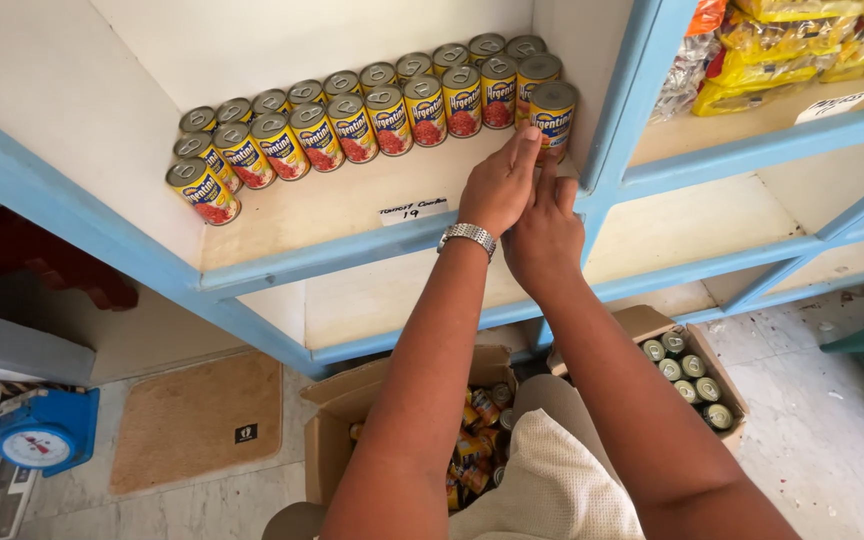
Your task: Stocking canned food items from a cardboard box onto a store shelf.
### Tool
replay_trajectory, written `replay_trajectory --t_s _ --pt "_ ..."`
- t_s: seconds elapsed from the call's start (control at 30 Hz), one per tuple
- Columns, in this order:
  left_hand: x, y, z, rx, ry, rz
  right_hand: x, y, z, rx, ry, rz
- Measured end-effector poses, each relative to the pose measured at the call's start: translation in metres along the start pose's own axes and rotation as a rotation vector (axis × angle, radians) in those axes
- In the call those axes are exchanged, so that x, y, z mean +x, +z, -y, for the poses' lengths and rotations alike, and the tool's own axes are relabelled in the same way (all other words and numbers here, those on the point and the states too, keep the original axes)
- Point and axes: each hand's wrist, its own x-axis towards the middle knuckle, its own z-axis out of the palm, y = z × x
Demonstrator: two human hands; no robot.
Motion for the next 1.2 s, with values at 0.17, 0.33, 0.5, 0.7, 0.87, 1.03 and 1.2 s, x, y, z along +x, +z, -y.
replay_trajectory --t_s 0.17,0.33,0.5,0.7,0.87,1.03,1.2 --pt "-0.001 0.003 -0.002 0.074 -0.036 0.030 0.010 -0.016 0.002 0.070 0.034 0.088" --pt "-0.001 0.003 -0.006 0.121 -0.021 0.051 0.012 -0.020 0.002 0.142 0.078 0.129" --pt "-0.005 -0.001 -0.012 0.112 -0.038 0.078 0.007 -0.017 0.003 0.118 0.035 0.064" --pt "-0.002 0.007 -0.010 0.096 0.037 0.033 0.009 -0.025 0.003 0.164 0.069 0.087" --pt "-0.004 0.005 -0.014 0.137 0.031 0.007 0.007 -0.022 0.002 0.169 0.078 0.125" --pt "-0.003 0.004 -0.014 0.109 -0.001 0.033 0.001 -0.010 0.002 0.115 0.045 0.020" --pt "-0.004 0.013 0.006 0.063 0.030 -0.078 -0.019 0.014 0.001 0.014 -0.039 -0.193"
